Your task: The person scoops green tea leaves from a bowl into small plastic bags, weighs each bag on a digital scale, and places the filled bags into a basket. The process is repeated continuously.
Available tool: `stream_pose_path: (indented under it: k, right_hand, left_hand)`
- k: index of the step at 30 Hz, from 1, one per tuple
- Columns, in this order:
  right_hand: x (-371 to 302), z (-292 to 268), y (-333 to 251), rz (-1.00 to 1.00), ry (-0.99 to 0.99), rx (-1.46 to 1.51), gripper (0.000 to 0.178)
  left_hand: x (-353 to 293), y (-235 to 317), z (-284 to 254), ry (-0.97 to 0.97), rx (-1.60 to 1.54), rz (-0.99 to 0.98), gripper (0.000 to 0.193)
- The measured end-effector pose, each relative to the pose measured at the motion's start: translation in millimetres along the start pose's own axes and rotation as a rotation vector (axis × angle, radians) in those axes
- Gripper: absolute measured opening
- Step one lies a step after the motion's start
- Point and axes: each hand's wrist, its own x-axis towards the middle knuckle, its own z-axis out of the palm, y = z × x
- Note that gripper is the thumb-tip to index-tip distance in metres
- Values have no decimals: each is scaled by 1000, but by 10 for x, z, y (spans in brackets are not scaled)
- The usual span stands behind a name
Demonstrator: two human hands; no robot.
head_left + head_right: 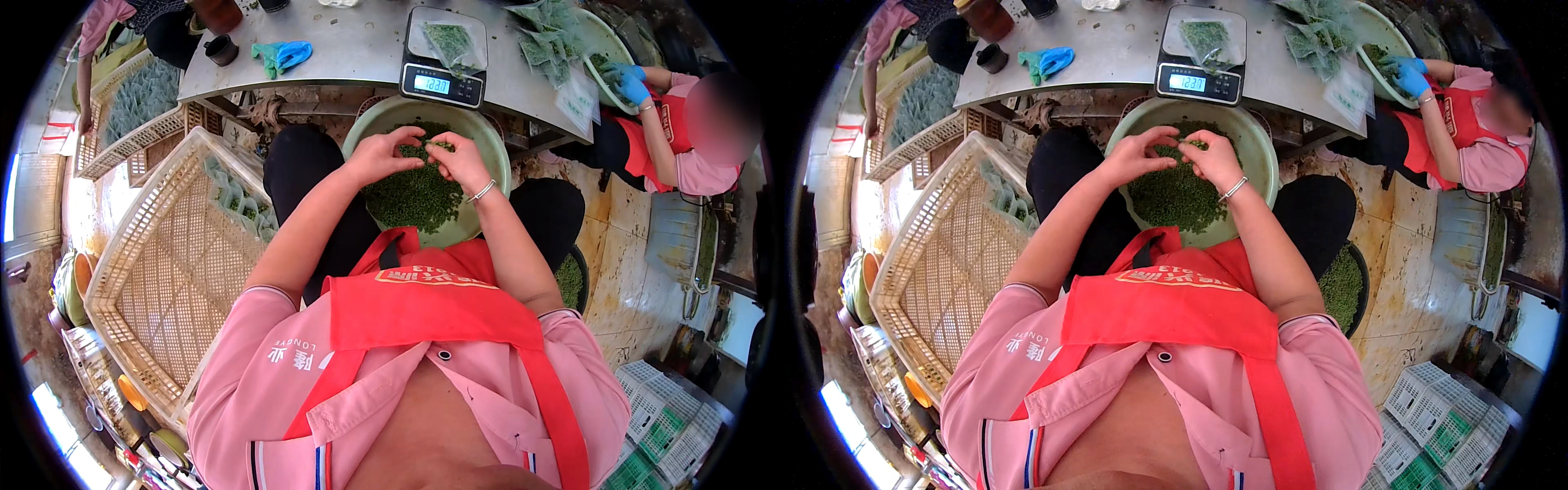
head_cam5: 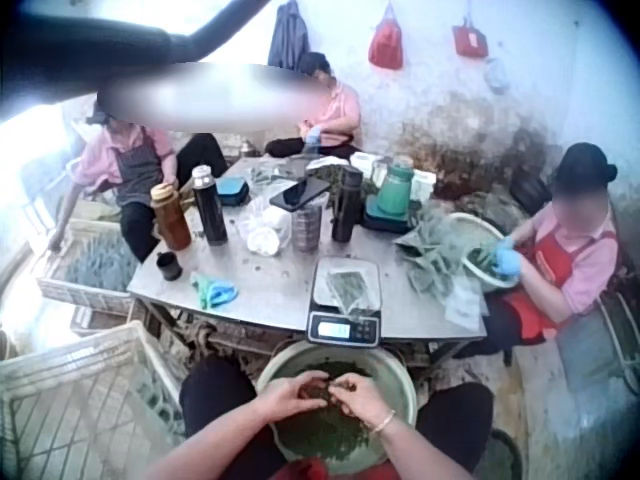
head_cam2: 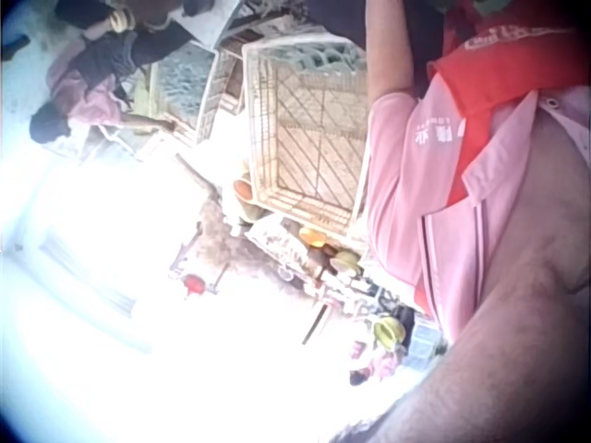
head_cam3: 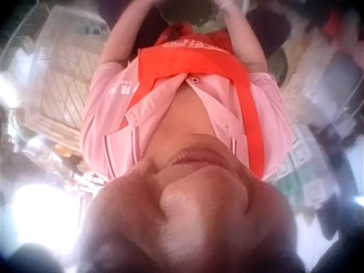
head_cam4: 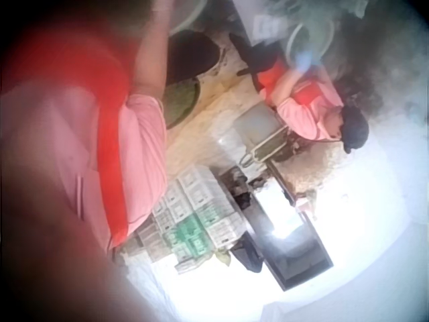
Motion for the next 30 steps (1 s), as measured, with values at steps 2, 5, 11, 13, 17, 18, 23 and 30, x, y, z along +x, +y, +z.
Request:
stream_pose_path:
  k: [2, 5, 11, 13, 17, 18, 23, 30]
  right_hand:
    - [-43, 115, -17, 5, -36, 87, 21]
    - [-47, 167, 3, -55, -74, 184, 21]
    - [-69, -27, 70, -84, -3, 133, 15]
    - [-111, -61, 101, -62, 23, 122, 13]
    - [-220, -78, 115, -6, 46, 221, 13]
    - [-215, -85, 140, -10, 53, 289, 13]
    - [8, -249, -50, -167, 96, 514, 19]
    - [340, -328, -469, -253, 222, 834, 21]
  left_hand:
    - [-29, 22, 16, -1, 92, 32, 43]
    - [-20, -119, 50, 104, 122, 16, 34]
    - [8, -171, 24, 180, 11, -62, 19]
    - [1, -73, -5, 190, -41, -105, 17]
    - [31, -95, -28, 211, -6, -100, 17]
    - [46, -101, -31, 208, 19, -96, 17]
    - [100, -215, -14, 207, 92, -64, 18]
    - [63, -177, -35, 172, 92, -107, 19]
